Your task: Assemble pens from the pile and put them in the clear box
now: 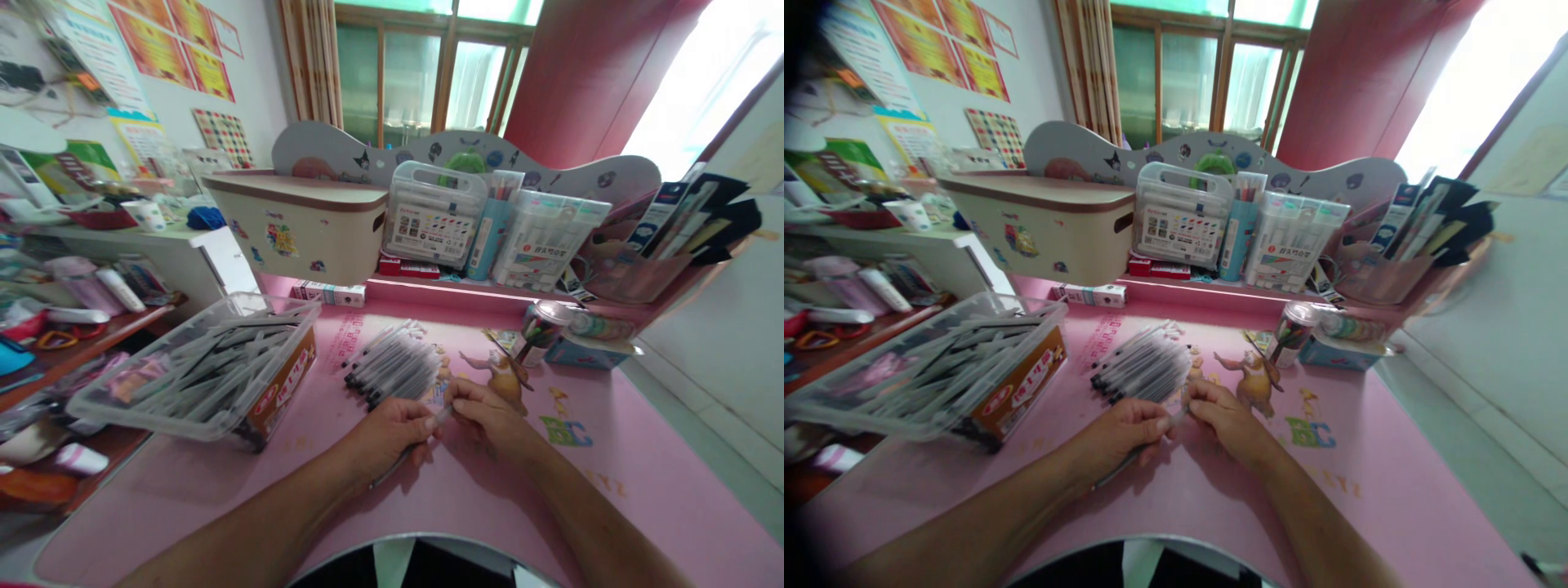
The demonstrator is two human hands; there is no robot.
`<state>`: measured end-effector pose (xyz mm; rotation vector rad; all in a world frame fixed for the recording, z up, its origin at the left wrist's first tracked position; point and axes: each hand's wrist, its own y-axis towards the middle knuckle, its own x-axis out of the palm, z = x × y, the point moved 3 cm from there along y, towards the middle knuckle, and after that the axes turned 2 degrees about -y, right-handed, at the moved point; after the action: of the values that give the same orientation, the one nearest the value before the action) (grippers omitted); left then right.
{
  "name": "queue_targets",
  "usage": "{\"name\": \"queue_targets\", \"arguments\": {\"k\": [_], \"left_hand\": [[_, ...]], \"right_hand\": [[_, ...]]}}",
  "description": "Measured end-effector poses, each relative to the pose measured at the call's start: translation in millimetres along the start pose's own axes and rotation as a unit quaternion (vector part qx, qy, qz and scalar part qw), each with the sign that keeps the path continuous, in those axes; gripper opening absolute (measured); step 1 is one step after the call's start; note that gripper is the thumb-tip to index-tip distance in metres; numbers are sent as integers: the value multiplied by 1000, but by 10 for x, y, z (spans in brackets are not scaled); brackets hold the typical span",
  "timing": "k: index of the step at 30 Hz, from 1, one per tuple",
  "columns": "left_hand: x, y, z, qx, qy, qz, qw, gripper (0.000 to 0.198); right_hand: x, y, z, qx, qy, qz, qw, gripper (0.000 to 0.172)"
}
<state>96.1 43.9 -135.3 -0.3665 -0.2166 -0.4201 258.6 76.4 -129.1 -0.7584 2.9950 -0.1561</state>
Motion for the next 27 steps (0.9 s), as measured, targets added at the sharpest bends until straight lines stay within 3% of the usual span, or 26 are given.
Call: {"name": "queue_targets", "arguments": {"k": [3,8,11,16,22,27], "left_hand": [[13,2,-18,6,8,1,1000,35],[-4,3,-36,12,40,14,999,26],[2,0,-34,17,44,8,999,24],[38,-5,-40,10,32,3,999,26],[7,1,-60,11,59,12,998,26],[21,-21,-29,9,48,9,999,24]], "right_hand": [[-41,14,-12,-25,-43,35,998,22],[-60,3,27,-9,-172,66,983,45],[-39,-3,59,3,-141,49,989,39],[7,21,83,9,-25,3,1000,14],[-1,-6,-19,0,-194,49,980,45],[28,-21,16,14,-90,17,996,37]]}}
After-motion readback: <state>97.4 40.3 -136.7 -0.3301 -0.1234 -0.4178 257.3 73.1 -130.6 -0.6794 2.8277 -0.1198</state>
